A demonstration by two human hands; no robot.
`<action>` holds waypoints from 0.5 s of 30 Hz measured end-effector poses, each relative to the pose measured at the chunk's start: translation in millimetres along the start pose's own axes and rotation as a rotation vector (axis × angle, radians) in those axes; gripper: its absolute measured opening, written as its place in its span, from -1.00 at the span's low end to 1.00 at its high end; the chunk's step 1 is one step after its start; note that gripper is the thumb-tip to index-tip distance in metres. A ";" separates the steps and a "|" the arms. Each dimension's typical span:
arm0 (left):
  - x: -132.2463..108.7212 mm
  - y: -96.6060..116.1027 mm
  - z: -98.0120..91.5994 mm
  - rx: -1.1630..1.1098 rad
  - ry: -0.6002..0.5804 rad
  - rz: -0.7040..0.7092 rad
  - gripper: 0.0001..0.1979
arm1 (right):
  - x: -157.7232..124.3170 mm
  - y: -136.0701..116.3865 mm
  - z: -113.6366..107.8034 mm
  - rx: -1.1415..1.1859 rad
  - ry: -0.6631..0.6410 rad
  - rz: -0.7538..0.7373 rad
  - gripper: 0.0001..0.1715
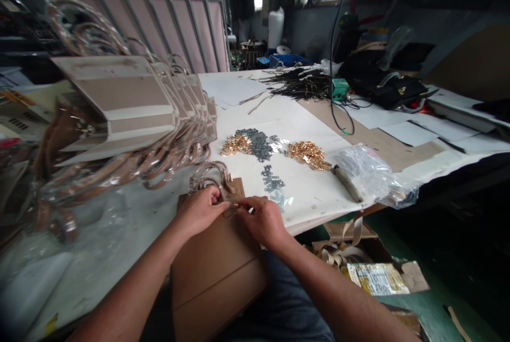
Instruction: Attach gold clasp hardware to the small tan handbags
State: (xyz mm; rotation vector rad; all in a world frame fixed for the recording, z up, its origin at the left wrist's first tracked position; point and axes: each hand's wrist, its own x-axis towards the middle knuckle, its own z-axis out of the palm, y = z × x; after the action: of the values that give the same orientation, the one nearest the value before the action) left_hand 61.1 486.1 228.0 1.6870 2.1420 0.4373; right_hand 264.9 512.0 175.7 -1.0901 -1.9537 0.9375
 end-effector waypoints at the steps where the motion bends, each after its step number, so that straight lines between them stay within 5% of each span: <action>1: -0.2 0.0 0.1 0.002 -0.002 -0.003 -0.75 | -0.7 -2.2 -0.1 -0.031 -0.003 -0.008 -0.74; 15: -12.5 10.3 1.8 -0.179 0.062 0.000 -0.71 | 0.5 -21.4 -5.8 -0.261 -0.019 0.012 -0.76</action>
State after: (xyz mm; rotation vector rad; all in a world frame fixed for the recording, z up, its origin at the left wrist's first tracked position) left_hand 73.4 476.4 232.5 1.5928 2.0772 0.6685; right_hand 261.4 505.7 196.6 -1.2426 -2.1300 0.7142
